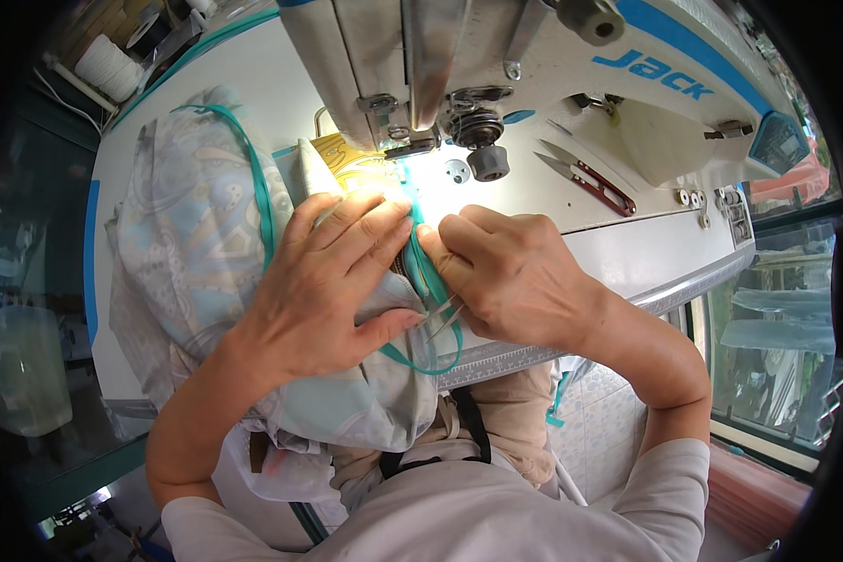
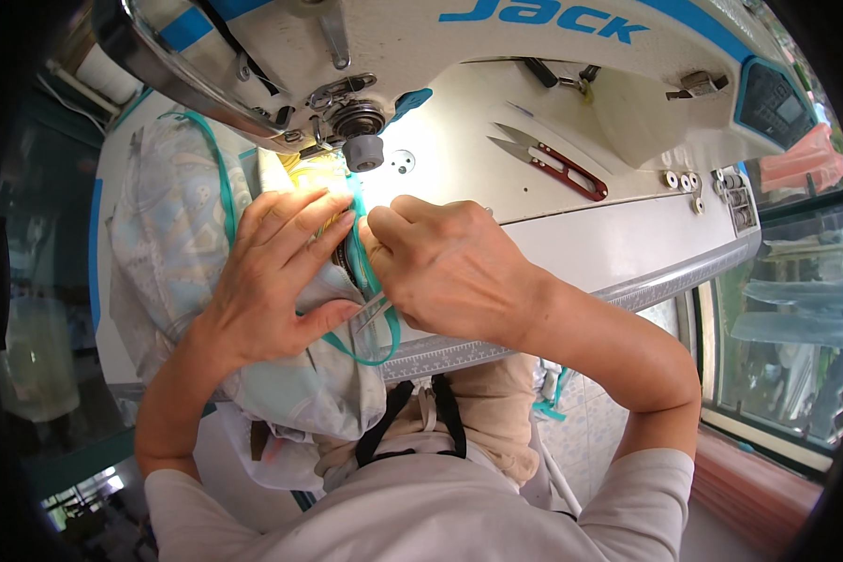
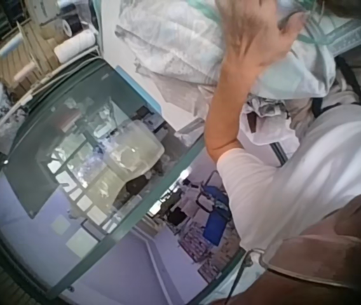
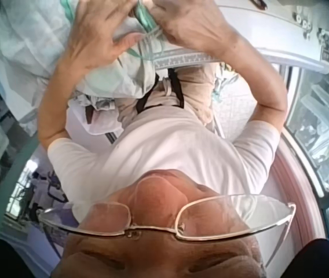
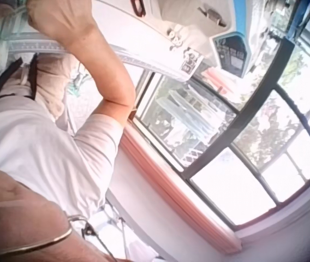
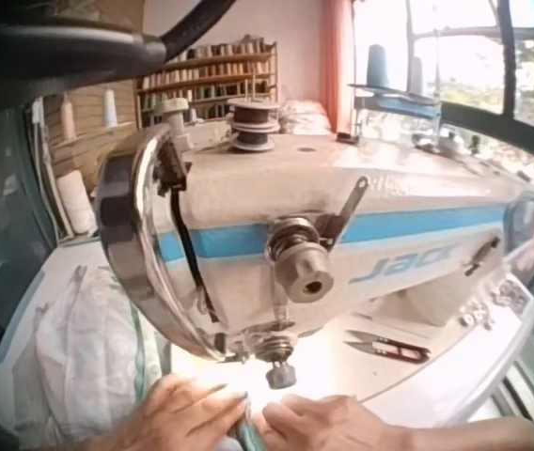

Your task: The person is sewing a light-colored patterned fabric with a teal elastic band using a sewing machine. They guide the fabric and elastic under the needle, occasionally using tweezers to adjust the material for precise stitching.

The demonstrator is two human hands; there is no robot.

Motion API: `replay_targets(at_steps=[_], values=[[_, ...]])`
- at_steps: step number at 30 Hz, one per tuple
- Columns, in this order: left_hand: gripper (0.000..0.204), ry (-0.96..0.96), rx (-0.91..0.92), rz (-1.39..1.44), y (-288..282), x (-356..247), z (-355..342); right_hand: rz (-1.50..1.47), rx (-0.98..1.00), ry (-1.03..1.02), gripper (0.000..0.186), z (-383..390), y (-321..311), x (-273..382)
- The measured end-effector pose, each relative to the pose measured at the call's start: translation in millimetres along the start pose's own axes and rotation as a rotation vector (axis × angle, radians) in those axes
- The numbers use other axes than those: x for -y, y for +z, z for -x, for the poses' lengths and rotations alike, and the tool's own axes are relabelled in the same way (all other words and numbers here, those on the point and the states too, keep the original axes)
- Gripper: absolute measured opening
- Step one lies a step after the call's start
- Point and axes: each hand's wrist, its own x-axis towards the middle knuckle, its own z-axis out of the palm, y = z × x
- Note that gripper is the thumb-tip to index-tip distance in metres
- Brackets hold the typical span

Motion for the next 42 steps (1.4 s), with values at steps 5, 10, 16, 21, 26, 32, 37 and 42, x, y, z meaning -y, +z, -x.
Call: replay_targets(at_steps=[5,10,16,21,26,32,37,42], values=[[0.076,-0.029,0.002,0.07,1.4,-0.3,0.1,0.003,-0.038,-0.013,0.046,-0.2,1.9,-0.9],[0.076,-0.051,-0.01,0.122,2.3,-0.8,-1.0,-0.016,-0.009,-0.009,0.05,-2.1,-6.4,-1.7],[0.077,-0.059,-0.011,0.145,1.6,-1.9,-2.3,-0.033,-0.017,-0.025,0.051,2.5,-2.7,-5.5],[0.078,-0.063,0.001,0.145,-0.4,-2.3,-2.6,-0.036,-0.128,0.07,0.032,4.4,-0.5,-8.2],[0.078,-0.051,0.005,0.159,0.4,-0.9,-3.3,-0.019,-0.084,0.119,0.037,5.5,-1.2,-15.3],[0.078,-0.048,0.01,0.151,0.1,-1.2,-3.1,-0.02,-0.08,0.11,0.042,6.1,0.4,-15.3],[0.078,-0.049,0.01,0.157,-0.1,-1.0,-3.3,-0.017,-0.098,0.116,0.042,6.3,1.6,-15.1],[0.078,-0.049,-0.004,0.172,-1.1,-0.3,-2.7,-0.006,-0.069,0.127,0.039,3.0,-2.6,-14.9]])
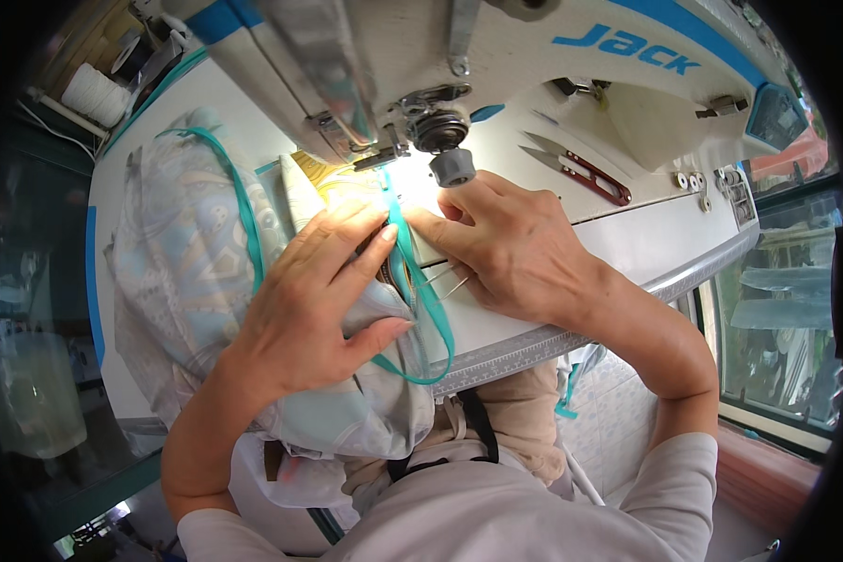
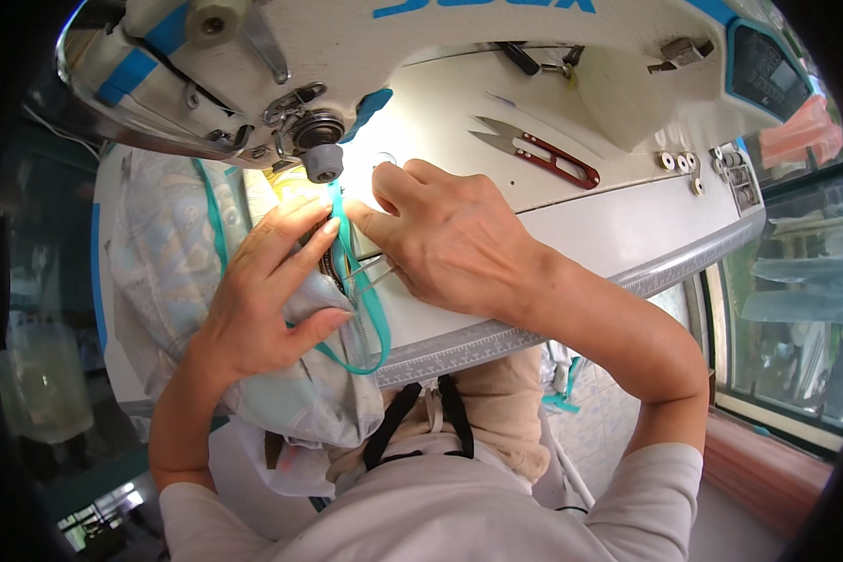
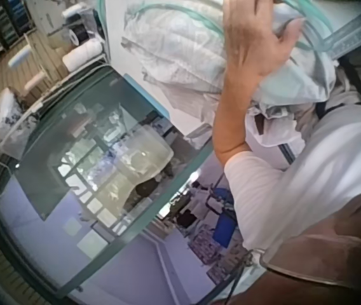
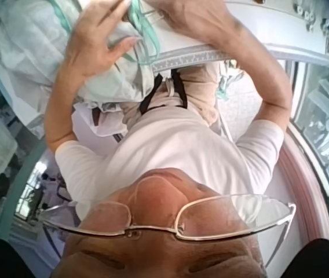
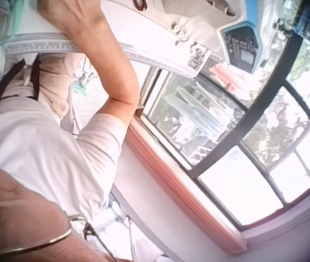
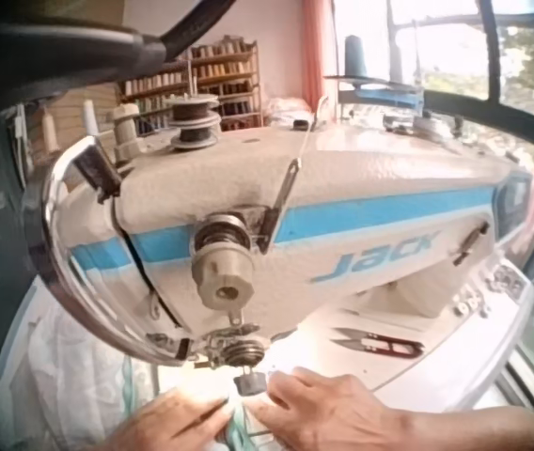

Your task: The person is sewing a light-colored patterned fabric with a teal elastic band using a sewing machine. They guide the fabric and elastic under the needle, occasionally using tweezers to adjust the material for precise stitching.

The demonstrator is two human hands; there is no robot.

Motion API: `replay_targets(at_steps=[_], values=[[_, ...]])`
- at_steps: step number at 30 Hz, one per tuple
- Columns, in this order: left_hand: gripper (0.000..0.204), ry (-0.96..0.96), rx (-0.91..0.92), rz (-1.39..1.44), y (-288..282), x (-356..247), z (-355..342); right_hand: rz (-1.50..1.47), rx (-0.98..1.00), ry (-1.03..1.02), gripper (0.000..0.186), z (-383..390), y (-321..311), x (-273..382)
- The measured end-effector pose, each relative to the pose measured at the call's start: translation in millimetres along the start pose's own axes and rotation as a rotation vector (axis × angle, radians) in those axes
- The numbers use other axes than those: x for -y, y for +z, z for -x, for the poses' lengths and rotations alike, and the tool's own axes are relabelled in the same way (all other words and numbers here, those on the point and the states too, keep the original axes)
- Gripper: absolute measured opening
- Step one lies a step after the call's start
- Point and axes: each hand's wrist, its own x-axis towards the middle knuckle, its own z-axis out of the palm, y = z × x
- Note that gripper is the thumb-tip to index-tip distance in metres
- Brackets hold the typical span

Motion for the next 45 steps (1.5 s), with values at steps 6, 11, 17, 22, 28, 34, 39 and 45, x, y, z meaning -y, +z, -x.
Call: replay_targets(at_steps=[6,11,17,22,28,34,39,45], values=[[0.077,-0.029,-0.004,0.01,1.3,-1.3,1.0,-0.014,0.008,-0.094,0.035,-16.1,-7.9,-11.9],[0.078,-0.021,-0.033,0.007,4.1,-0.1,2.5,0.02,0.061,-0.061,0.031,-15.1,6.0,-14.3],[0.079,-0.026,-0.031,0.026,2.2,0.2,2.0,0.004,0.095,-0.036,0.021,-17.0,3.5,-11.6],[0.078,-0.036,-0.047,0.023,2.9,-1.6,1.3,-0.005,0.076,-0.093,0.021,-20.2,4.2,-13.7],[0.078,-0.028,-0.056,0.031,4.2,1.7,0.2,-0.004,0.058,-0.089,0.024,-19.0,6.6,-15.2],[0.078,-0.028,-0.064,0.012,3.2,7.0,-1.8,0.02,0.247,0.005,0.048,-19.8,0.5,-14.9],[0.078,-0.029,-0.045,-0.006,3.4,9.7,-4.6,0.011,0.239,0.042,0.046,-19.3,0.0,-14.1],[0.076,-0.007,-0.069,-0.037,2.6,13.6,-4.4,0.033,0.105,-0.161,0.039,-10.4,-18.1,-15.2]])
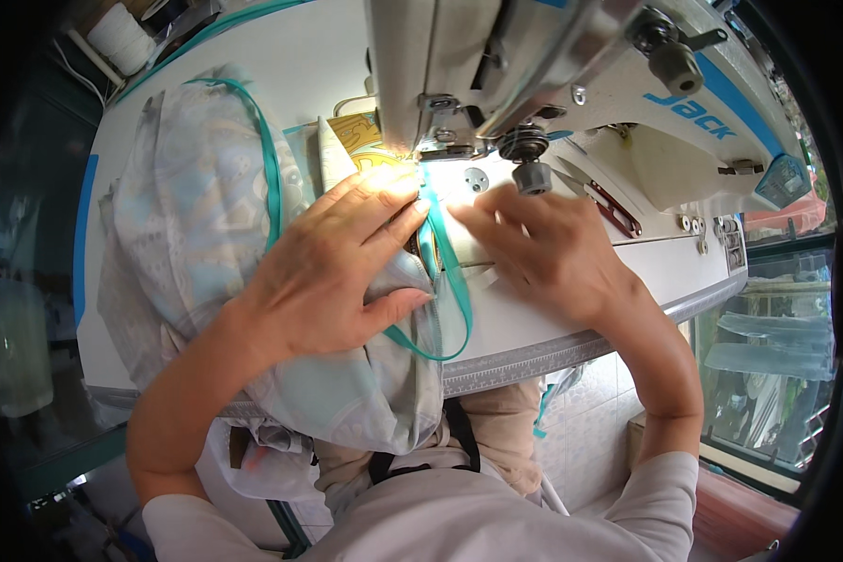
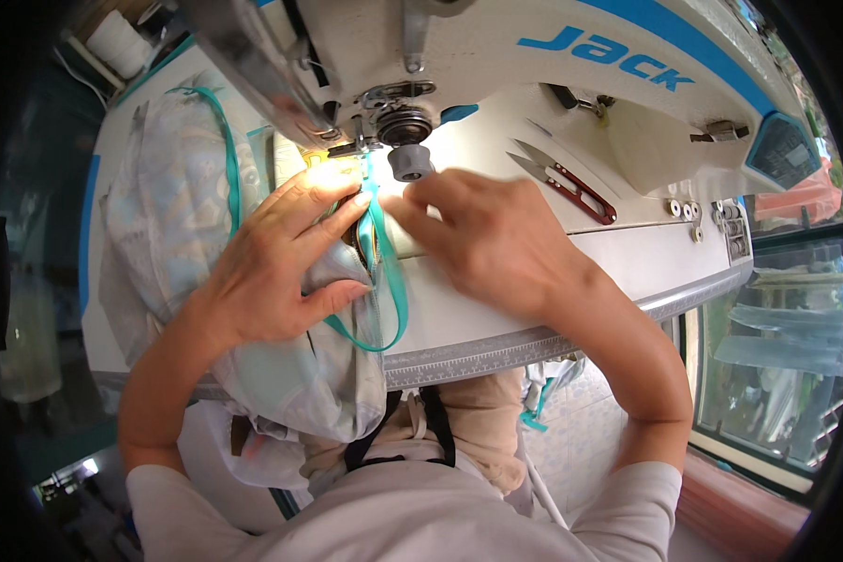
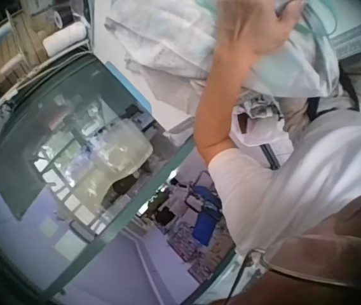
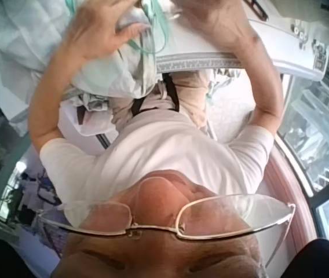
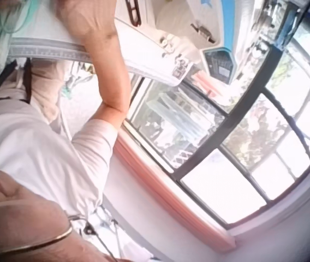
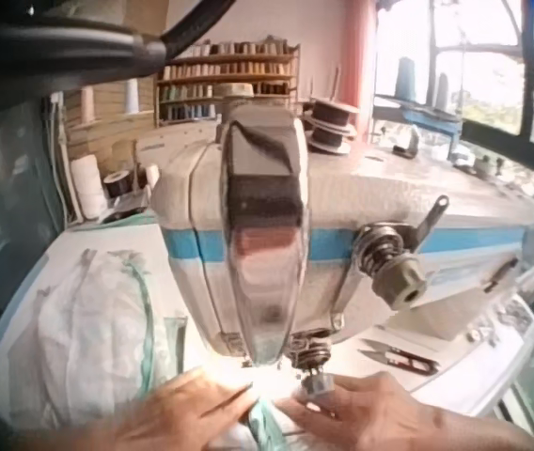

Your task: The person is sewing a light-colored patterned fabric with a teal elastic band using a sewing machine. They guide the fabric and elastic under the needle, occasionally using tweezers to adjust the material for precise stitching.

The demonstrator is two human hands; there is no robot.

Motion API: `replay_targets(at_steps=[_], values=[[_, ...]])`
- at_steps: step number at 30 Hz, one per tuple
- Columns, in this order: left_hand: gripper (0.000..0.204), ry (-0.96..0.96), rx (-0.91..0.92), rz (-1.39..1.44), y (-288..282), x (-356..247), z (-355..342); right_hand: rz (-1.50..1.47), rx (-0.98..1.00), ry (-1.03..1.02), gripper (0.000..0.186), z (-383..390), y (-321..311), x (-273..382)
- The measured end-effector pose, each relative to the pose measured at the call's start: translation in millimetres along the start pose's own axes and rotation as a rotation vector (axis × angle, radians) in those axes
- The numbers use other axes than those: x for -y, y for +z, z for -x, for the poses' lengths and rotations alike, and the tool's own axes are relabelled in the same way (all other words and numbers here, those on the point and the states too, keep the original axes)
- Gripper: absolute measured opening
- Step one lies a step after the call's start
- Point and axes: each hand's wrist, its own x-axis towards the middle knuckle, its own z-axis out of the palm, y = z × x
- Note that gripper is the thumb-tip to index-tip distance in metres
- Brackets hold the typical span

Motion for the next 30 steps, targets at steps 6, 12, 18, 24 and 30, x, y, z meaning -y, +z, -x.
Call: replay_targets(at_steps=[6,12,18,24,30], values=[[0.072,0.083,-0.019,-0.007,4.1,-1.5,7.5,-0.041,-0.1,-0.181,0.036,22.2,10.6,30.8],[0.065,0.081,0.014,0.067,4.3,-24.7,22.2,-0.027,-0.342,-0.031,0.043,20.3,13.8,38.2],[0.057,0.038,0.02,0.051,6.3,-28.6,22.2,-0.102,-0.358,-0.059,0.042,14.0,22.4,46.6],[0.053,0.04,0.031,0.046,3.9,-27.6,23.3,-0.143,-0.281,-0.055,0.039,13.2,26.9,51.5],[0.053,0.073,0.037,0.044,3.9,-26.8,20.6,-0.154,-0.291,-0.039,0.038,14.1,30.5,51.1]])
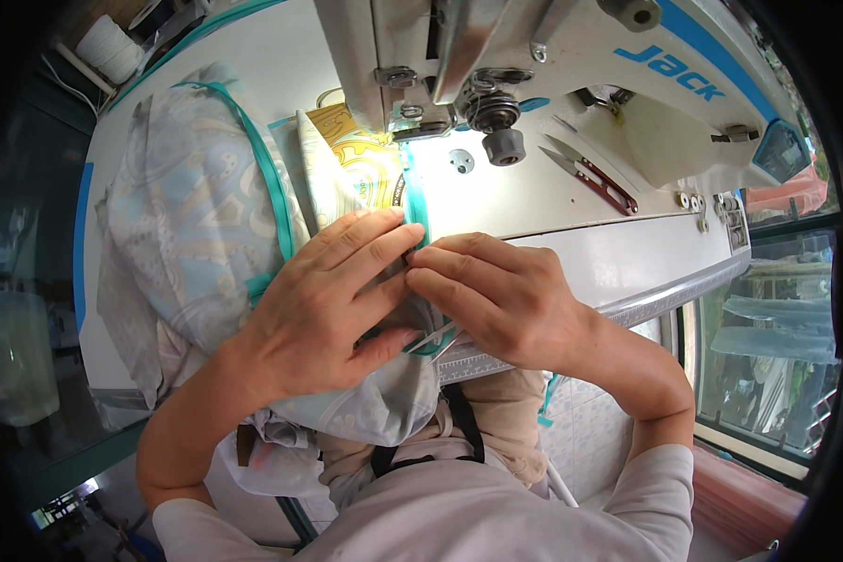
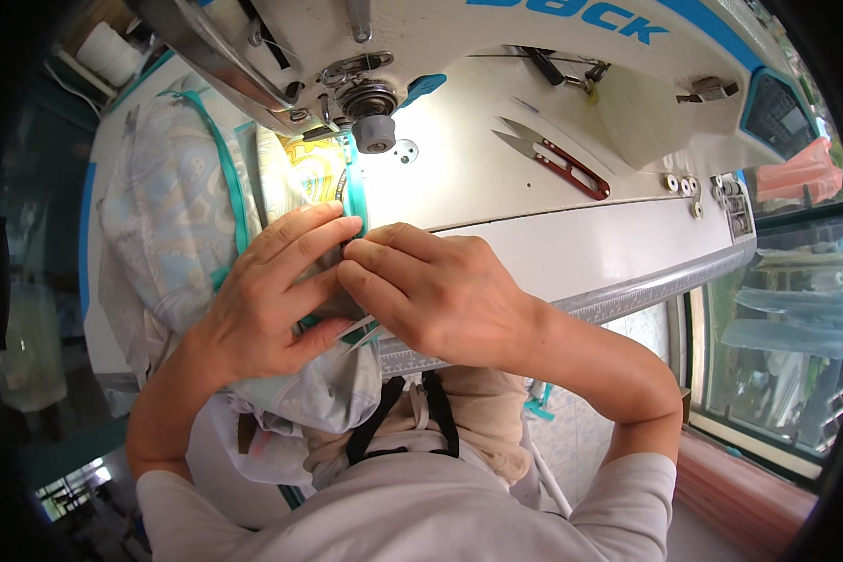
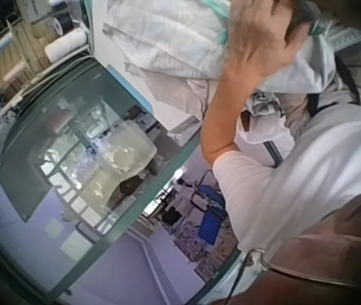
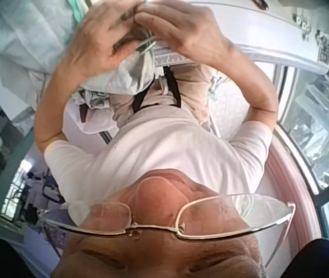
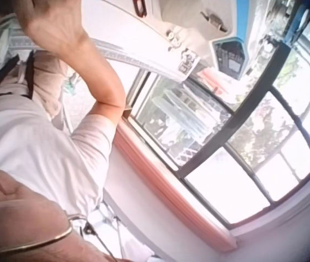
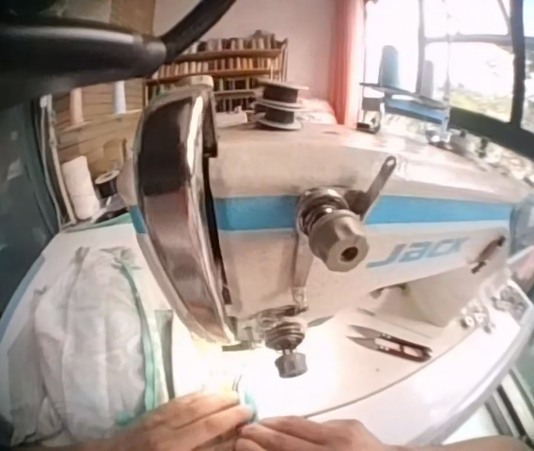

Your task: The person is sewing a light-colored patterned fabric with a teal elastic band using a sewing machine. They guide the fabric and elastic under the needle, occasionally using tweezers to adjust the material for precise stitching.

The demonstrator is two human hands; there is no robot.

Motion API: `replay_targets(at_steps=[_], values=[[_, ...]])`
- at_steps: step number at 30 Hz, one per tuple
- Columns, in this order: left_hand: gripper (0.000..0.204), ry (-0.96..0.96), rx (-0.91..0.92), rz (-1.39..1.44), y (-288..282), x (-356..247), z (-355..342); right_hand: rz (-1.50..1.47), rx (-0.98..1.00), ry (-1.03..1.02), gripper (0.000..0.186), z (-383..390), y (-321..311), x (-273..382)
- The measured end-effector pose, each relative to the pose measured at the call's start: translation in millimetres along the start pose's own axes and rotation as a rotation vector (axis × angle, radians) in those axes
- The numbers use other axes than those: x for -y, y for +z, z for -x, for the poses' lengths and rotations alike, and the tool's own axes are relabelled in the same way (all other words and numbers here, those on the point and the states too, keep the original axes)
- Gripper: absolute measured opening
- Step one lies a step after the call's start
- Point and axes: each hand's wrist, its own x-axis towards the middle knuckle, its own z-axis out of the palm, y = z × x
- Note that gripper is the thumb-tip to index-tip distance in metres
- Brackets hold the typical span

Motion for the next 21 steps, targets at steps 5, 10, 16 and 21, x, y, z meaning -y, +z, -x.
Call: replay_targets(at_steps=[5,10,16,21], values=[[0.053,-0.015,-0.001,0.005,-0.9,-1.4,-0.5,0.007,0.006,0.001,0.039,-1.0,-0.1,-0.3],[0.053,-0.026,0.004,0.019,-1.8,-1.8,-1.8,0.003,0.029,0.011,0.041,-1.6,-3.3,-1.9],[0.052,-0.018,0.007,0.017,-3.4,-2.6,-1.4,0.047,0.165,0.069,0.045,-11.2,-26.0,-29.9],[0.05,-0.02,0.002,0.031,-3.2,-2.1,-0.8,0.085,0.194,0.048,0.042,-12.9,-18.3,-39.4]])
